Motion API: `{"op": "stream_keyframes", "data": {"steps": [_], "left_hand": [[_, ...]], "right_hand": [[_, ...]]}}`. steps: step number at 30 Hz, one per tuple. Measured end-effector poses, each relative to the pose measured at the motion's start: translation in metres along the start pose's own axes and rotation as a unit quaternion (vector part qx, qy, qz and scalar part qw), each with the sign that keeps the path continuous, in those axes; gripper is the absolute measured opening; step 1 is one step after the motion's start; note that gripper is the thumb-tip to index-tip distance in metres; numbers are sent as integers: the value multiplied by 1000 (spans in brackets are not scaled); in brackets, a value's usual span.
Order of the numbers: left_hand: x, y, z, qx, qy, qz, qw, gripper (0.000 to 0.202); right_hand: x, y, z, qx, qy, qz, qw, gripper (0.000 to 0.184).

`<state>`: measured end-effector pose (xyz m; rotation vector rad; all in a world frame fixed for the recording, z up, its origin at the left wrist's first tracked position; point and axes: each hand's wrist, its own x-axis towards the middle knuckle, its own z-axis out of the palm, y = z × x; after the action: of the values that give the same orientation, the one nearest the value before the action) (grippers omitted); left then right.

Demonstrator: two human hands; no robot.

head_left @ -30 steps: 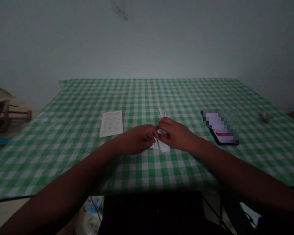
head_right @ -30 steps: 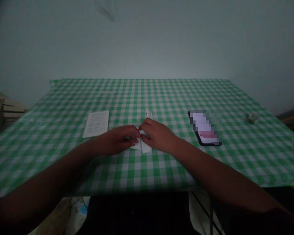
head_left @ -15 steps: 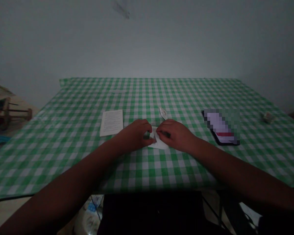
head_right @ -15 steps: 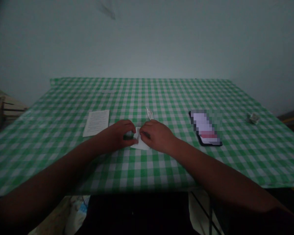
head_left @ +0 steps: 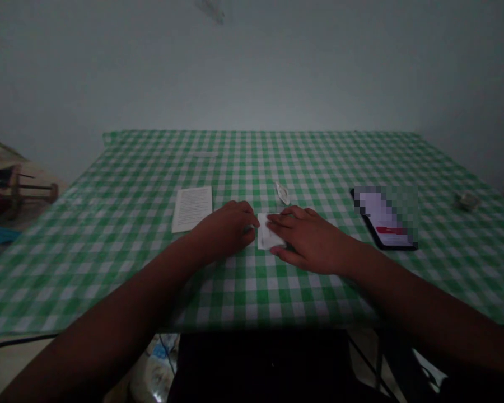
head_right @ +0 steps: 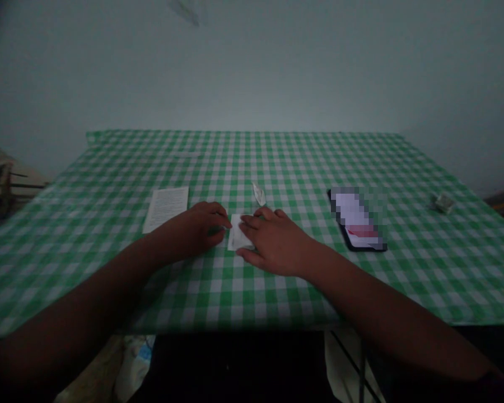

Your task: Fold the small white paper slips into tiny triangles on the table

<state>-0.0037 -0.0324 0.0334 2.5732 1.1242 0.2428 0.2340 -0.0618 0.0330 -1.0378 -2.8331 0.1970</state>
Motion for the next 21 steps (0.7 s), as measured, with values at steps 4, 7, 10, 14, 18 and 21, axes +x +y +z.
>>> {"op": "stream_keyframes", "data": {"steps": [4, 7, 10, 14, 18, 21], "left_hand": [[0, -2, 0, -7, 5, 10, 1000, 24], [1, -2, -2, 2, 4, 27, 1000, 27], [2, -1, -3, 3, 0, 33, 999, 27], [2, -4, -3, -2, 0, 42, 999, 28], [2, -8, -3, -12, -1, 57, 998, 28], [2, -9, -3, -15, 2, 59, 998, 24]], "right_hand": [[2, 0, 4, -9, 8, 2, 1000, 49], [5, 0, 7, -2, 21, -20, 1000, 45], [9, 3, 10, 12, 32, -54, 998, 43], [11, 6, 13, 17, 44, -68, 997, 46], [11, 9, 14, 40, 54, -78, 995, 43], [12, 12, 17, 57, 59, -80, 993, 40]]}}
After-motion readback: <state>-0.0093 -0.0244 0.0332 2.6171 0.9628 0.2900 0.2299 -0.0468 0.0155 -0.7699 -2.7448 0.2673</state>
